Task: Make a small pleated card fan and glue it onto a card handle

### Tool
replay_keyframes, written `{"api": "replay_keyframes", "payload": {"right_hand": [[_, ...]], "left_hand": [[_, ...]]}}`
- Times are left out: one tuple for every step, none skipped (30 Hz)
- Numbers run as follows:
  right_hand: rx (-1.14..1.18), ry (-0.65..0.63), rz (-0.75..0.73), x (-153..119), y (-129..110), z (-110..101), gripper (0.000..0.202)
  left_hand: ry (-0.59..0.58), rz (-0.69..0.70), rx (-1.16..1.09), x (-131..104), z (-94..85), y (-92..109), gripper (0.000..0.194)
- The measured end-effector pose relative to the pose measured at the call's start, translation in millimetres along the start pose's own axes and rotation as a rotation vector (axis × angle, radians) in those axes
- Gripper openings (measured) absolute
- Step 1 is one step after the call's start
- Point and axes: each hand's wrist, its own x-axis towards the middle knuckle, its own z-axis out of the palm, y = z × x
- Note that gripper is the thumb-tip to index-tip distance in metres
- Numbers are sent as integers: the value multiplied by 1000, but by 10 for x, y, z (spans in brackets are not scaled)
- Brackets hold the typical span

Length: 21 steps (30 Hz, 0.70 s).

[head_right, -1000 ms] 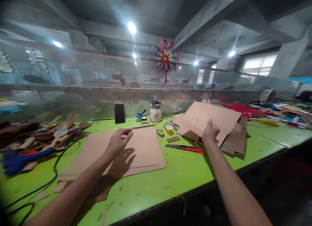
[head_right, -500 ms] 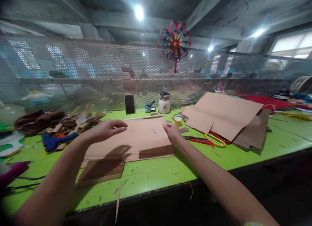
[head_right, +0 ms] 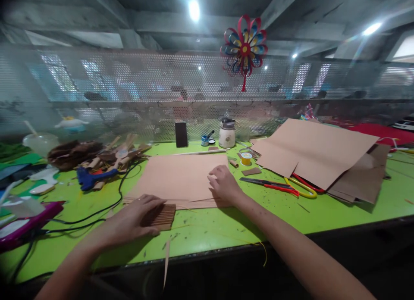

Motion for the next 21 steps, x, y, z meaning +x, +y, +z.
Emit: {"api": "replay_keyframes", "payload": {"right_hand": [[-1, -28, -41, -11, -55, 31, 16], [-2, -53, -74, -18, -102, 56, 16], [-4, -75, -101, -23, -144, 74, 16], [-6, -97, -123, -27, -181, 83, 16], [-9, -121, -142, -30, -220, 84, 15], [-12, -151, -162, -34, -262, 79, 15], [-12, -188, -182, -39, -313, 70, 14], [-10, -230, -203, -44, -374, 61, 13], [-6, -277, -226, -50, -446, 53, 13], [2, -328, -250, -55, -526, 49, 13], [11, -378, -273, -58, -612, 48, 15], [22, -427, -294, -61, -699, 51, 16], [33, -472, -313, -62, -783, 57, 16], [44, -514, -329, -63, -858, 64, 15], [55, -550, -341, -64, -924, 70, 15], [65, -580, -347, -66, -976, 73, 17], [74, -602, -348, -70, -1014, 72, 22], [82, -618, -341, -76, -1038, 65, 25], [88, -625, -325, -84, -1049, 52, 26], [94, -625, -302, -91, -1048, 33, 24], [100, -616, -276, -98, -1036, 9, 19]], "left_hand": [[2, 6, -2, -9, 3, 2, 60], [1, 17, -4, -18, 4, 3, 54], [-1, 29, -6, -26, 8, 3, 47], [0, 42, -7, -34, 16, 3, 39], [4, 58, -5, -41, 30, 5, 30], [15, 74, -2, -48, 50, 10, 23], [29, 89, -1, -53, 74, 18, 17], [46, 103, -3, -57, 100, 27, 18], [65, 115, -7, -60, 127, 38, 23], [81, 124, -12, -64, 152, 49, 28], [97, 131, -16, -69, 174, 61, 32], [111, 134, -18, -76, 191, 72, 34], [122, 134, -16, -85, 203, 84, 32], [130, 133, -13, -95, 210, 98, 30], [136, 131, -9, -106, 211, 114, 27], [142, 128, -5, -114, 208, 134, 25], [152, 127, 2, -117, 199, 158, 24], [162, 133, 16, -112, 187, 186, 24], [178, 145, 36, -98, 173, 218, 23], [197, 162, 61, -73, 157, 253, 23], [219, 184, 89, -35, 139, 292, 22]]}}
